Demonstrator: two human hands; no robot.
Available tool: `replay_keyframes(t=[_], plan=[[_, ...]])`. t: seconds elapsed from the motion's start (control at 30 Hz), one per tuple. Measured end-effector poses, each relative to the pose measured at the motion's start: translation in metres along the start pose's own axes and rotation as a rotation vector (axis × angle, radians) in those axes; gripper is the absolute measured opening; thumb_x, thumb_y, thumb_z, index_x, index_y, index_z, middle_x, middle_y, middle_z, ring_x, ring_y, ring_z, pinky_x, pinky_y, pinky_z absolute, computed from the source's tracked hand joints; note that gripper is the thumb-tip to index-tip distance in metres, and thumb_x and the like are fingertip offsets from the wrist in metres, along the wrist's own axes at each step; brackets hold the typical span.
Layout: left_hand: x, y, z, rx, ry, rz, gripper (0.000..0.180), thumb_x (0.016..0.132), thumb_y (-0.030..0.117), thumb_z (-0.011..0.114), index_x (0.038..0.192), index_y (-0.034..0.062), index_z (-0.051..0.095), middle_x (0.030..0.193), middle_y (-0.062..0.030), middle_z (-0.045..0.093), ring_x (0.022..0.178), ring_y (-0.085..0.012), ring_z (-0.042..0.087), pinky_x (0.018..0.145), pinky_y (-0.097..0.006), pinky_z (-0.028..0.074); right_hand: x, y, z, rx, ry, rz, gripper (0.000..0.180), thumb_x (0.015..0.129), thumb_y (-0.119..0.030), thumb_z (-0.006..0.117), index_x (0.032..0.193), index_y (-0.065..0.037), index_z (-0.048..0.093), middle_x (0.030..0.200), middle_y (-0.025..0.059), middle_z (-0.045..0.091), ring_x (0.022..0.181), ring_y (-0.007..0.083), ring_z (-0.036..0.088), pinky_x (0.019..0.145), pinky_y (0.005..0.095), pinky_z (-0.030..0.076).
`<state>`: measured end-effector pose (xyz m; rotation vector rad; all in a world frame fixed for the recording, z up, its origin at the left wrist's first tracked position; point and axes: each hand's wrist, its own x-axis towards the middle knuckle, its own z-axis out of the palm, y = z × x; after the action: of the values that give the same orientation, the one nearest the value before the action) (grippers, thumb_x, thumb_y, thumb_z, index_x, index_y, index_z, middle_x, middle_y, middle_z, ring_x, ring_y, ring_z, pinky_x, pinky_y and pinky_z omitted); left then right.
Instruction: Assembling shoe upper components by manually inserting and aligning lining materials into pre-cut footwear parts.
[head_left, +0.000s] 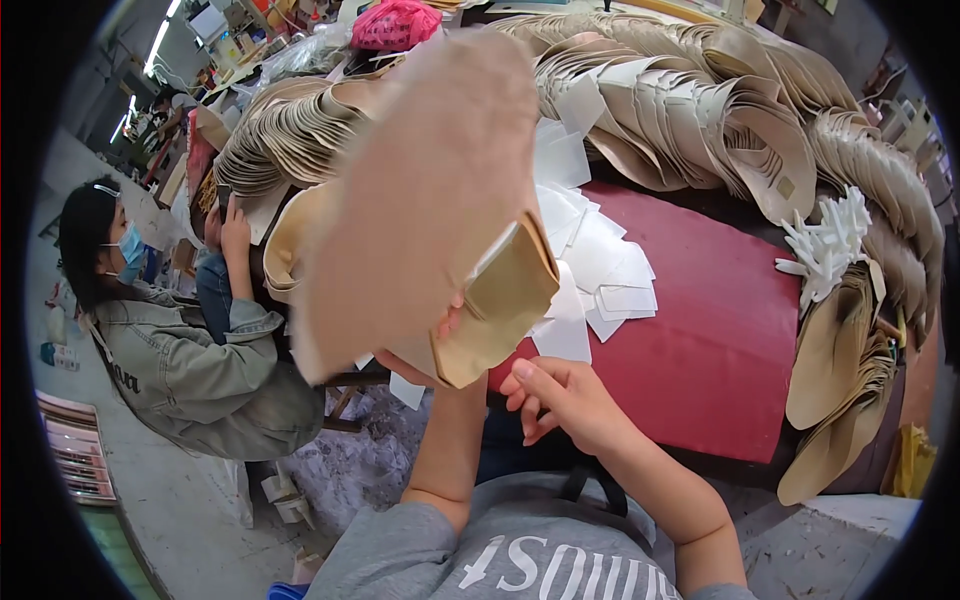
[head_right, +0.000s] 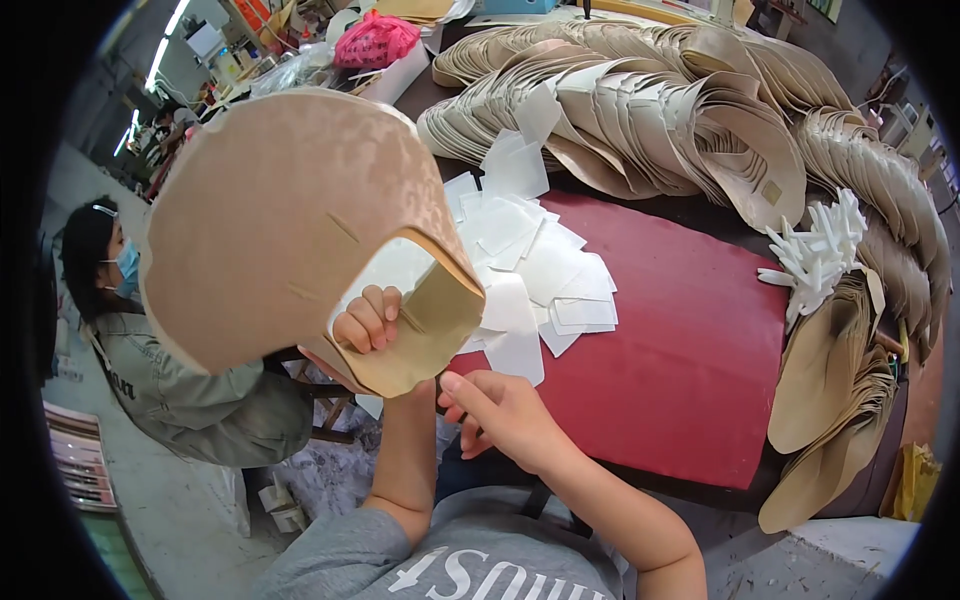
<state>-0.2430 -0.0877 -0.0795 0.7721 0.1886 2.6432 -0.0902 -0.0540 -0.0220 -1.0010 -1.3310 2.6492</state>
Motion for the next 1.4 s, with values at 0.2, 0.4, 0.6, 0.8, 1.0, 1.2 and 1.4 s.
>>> replay_keyframes(t=[0.2,0.4,0.6,0.8,1.0,1.2,1.4], plan=[[0.009,-0.007,-0.014,0.293,-0.541,0.109,0.062,0.095,0.064,0.021,0.061,0.0149,0.04,0.06,-0.0003,0.041,0.066,-0.0157,0.034,0.07,-0.03,0.036,0.014,0.018,-0.003,0.07,-0.061,0.026,0.043,0.091,-0.037,0.06,0.098,0.005,0.059,0.085,0.0101,0.059,0.062,0.0118,0.054,0.054,0.0248,0.052],[-0.003,0.014,-0.042,0.192,-0.194,-0.012,0.061,0.095,0.063,0.024,0.068,0.0136,0.046,0.057,-0.0011,0.042,0.064,-0.0157,0.036,0.071,-0.03,0.038,0.022,0.018,0.009,0.081,-0.231,0.103,0.041,0.092,-0.036,0.06,0.098,0.004,0.062,0.089,0.0107,0.06,0.063,0.0128,0.054,0.056,0.0248,0.054],[0.086,0.1,-0.013,0.42,0.1,0.073,0.056,0.099,0.054,0.025,0.072,0.0131,0.051,0.061,-0.0012,0.046,0.071,-0.0178,0.049,0.083,-0.031,0.039,-0.027,0.006,-0.005,-0.182,-0.106,0.064,0.028,0.095,-0.02,0.055,0.107,0.005,0.062,0.088,0.0126,0.064,0.065,0.0162,0.06,0.061,0.0292,0.057],[0.205,0.207,-0.04,0.844,0.289,0.674,0.051,0.096,0.051,0.048,0.108,0.0028,0.057,0.097,-0.0074,0.062,0.079,-0.0193,0.061,0.077,-0.028,0.048,-0.057,0.018,-0.046,-0.051,0.113,-0.09,0.024,0.096,-0.014,0.049,0.1,0.006,0.061,0.085,0.0144,0.063,0.062,0.015,0.058,0.063,0.0302,0.056],[0.147,0.271,-0.108,2.294,-1.189,0.013,0.013,0.084,0.02,0.061,0.083,0.0071,0.06,0.08,-0.009,0.058,0.08,-0.0284,0.054,0.082,-0.04,0.042,-0.073,0.023,-0.036,0.058,0.086,-0.192,0.025,0.098,-0.014,0.046,0.101,0.006,0.06,0.084,0.0156,0.063,0.063,0.0164,0.058,0.065,0.0314,0.055],[0.158,0.302,-0.096,2.433,-1.064,0.005,0.021,0.082,0.022,0.063,0.094,0.0061,0.057,0.083,-0.0084,0.057,0.081,-0.0288,0.052,0.084,-0.037,0.041,-0.075,0.019,-0.013,0.076,0.111,-0.144,0.023,0.098,-0.01,0.046,0.102,0.007,0.06,0.086,0.0164,0.062,0.068,0.0183,0.059,0.073,0.0304,0.055],[0.15,0.314,-0.106,2.597,-1.043,-0.418,0.034,0.08,0.023,0.065,0.107,0.0045,0.056,0.099,-0.01,0.061,0.096,-0.0317,0.054,0.094,-0.039,0.039,-0.087,0.024,0.011,0.05,0.174,-0.199,0.021,0.097,-0.01,0.048,0.099,0.006,0.06,0.083,0.0149,0.063,0.063,0.0163,0.058,0.066,0.0313,0.055]])
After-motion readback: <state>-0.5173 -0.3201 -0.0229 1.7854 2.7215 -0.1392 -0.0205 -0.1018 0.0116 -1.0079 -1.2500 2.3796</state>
